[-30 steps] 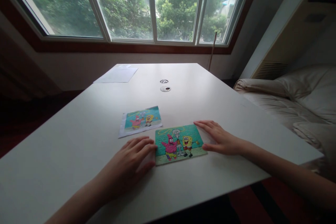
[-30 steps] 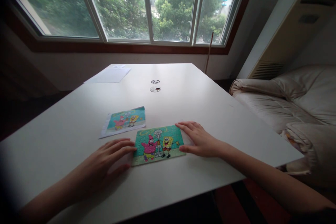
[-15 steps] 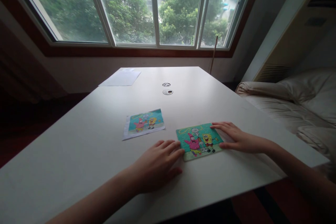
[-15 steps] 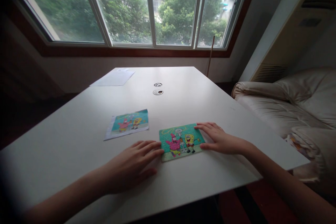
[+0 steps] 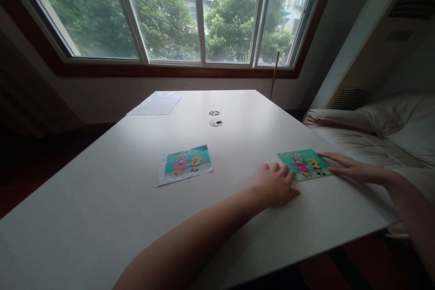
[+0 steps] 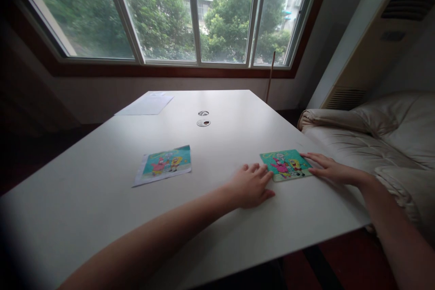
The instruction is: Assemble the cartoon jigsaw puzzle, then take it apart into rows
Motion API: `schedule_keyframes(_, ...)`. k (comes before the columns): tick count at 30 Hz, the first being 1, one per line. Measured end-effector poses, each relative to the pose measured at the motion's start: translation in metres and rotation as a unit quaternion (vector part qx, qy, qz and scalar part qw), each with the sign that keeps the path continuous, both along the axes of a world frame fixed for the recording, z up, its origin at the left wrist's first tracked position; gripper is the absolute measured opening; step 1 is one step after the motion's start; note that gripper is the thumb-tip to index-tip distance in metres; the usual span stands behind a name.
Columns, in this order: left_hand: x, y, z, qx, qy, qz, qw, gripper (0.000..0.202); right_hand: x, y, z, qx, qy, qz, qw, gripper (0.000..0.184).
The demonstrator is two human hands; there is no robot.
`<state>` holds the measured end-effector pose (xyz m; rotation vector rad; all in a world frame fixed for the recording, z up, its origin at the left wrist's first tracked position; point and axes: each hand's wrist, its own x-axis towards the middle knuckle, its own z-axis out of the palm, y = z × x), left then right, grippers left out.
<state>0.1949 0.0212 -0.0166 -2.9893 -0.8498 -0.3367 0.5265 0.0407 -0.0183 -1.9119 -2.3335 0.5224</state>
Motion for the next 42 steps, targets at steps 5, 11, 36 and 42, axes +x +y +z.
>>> schedule_keyframes(5,0.031,0.002,-0.002,-0.014,-0.001,0.004,1.000,0.053,0.016,-0.003,-0.002,0.007,-0.004,-0.049,0.999,0.066)
schedule_keyframes(11,0.012,0.001,0.000,-0.007,0.012,-0.035,0.999,0.054,0.023,-0.003,-0.006,0.001,-0.008,-0.058,0.998,0.066)
schedule_keyframes(36,-0.166,-0.005,0.022,-0.042,0.113,0.260,0.958,0.046,-0.296,0.036,0.017,0.131,0.012,0.273,0.953,0.042)
schedule_keyframes(42,-0.144,0.005,0.019,-0.051,0.098,0.265,0.958,0.050,-0.252,0.088,0.009,0.100,0.015,0.162,0.982,0.043)
